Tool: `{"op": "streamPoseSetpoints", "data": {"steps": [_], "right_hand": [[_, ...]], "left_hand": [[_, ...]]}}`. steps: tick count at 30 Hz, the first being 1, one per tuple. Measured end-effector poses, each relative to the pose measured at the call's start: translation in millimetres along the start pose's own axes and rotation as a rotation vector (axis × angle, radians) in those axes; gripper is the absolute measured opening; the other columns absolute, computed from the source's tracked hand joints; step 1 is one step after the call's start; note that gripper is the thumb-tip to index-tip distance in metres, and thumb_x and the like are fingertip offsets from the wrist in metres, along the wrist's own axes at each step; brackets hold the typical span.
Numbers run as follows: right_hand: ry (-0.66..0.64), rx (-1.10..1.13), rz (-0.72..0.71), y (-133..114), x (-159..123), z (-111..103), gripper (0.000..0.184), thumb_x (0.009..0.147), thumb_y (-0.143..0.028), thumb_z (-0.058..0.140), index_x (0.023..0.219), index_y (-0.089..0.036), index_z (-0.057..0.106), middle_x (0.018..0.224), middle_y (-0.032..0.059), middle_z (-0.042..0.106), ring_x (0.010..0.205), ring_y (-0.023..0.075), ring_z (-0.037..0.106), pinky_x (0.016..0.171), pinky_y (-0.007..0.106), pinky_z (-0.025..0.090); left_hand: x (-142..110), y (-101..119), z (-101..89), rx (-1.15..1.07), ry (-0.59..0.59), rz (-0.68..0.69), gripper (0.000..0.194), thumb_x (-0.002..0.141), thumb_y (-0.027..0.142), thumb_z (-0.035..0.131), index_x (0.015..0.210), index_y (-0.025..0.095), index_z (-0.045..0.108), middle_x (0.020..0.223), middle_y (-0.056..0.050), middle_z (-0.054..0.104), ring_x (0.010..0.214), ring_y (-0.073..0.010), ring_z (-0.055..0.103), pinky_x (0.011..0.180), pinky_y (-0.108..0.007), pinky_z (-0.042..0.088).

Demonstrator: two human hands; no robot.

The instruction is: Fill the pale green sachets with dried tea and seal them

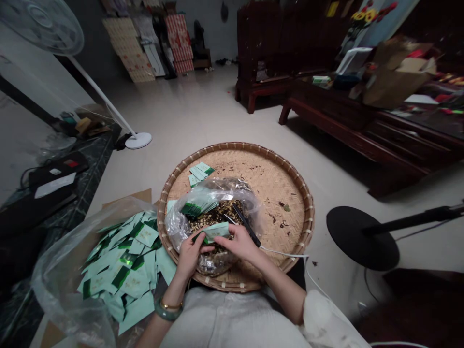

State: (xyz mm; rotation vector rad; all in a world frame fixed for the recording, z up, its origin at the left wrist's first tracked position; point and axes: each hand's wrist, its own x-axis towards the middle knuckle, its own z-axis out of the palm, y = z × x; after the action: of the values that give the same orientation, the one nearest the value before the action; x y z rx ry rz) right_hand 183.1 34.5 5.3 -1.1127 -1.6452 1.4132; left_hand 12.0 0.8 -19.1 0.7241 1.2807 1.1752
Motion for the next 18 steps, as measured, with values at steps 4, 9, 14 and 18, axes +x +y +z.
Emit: {"op": "streamPoseSetpoints", "data": {"steps": [4, 9, 14, 18], "right_hand": [[-0.168, 0.2, 0.14, 6.4, 2.8, -2.6, 0.053, 0.078, -0.061, 0.052, 0.085, -0.012, 0.07, 0.07, 0.0025, 0.067, 0.067, 0.0167, 0.059, 0.07, 0.031, 0.049], [-0.149, 0.114, 0.149, 11.7, 4.2, -9.0, 0.05, 0.079, -0.061, 0.051, 0.074, -0.015, 0.069, 0.063, -0.0006, 0.063, 0.062, 0.0156, 0.054, 0.069, 0.032, 0.048], [-0.151, 0.111, 0.113, 12.0, 4.8, 2.6, 0.051, 0.084, -0.06, 0.045, 0.087, -0.014, 0.068, 0.078, 0.0029, 0.066, 0.077, 0.0184, 0.058, 0.08, 0.034, 0.047], [-0.188, 0.083, 0.108, 11.4, 4.0, 6.1, 0.052, 0.085, -0.06, 0.043, 0.082, -0.013, 0.065, 0.078, 0.0033, 0.064, 0.074, 0.0166, 0.056, 0.078, 0.032, 0.045]], "left_hand": [[-0.8, -1.5, -1.4, 0.001, -0.115, -0.048, 0.052, 0.07, 0.054, 0.065, 0.104, 0.014, 0.068, 0.107, -0.011, 0.069, 0.092, -0.0258, 0.066, 0.072, -0.038, 0.058], [-5.4, 6.6, -8.2, 0.544, 0.134, 0.486, 0.046, 0.083, 0.041, 0.057, 0.122, 0.018, 0.057, 0.121, -0.013, 0.062, 0.112, -0.0257, 0.056, 0.094, -0.043, 0.048], [-12.9, 4.6, -3.4, 1.125, -0.069, 0.901, 0.053, 0.08, 0.018, 0.06, 0.132, 0.019, 0.047, 0.132, -0.011, 0.055, 0.114, -0.0288, 0.048, 0.097, -0.049, 0.042], [-11.0, -4.2, -0.8, 1.099, -0.112, 0.884, 0.055, 0.079, 0.008, 0.055, 0.132, 0.017, 0.045, 0.124, -0.011, 0.059, 0.109, -0.0263, 0.05, 0.093, -0.046, 0.046]]}}
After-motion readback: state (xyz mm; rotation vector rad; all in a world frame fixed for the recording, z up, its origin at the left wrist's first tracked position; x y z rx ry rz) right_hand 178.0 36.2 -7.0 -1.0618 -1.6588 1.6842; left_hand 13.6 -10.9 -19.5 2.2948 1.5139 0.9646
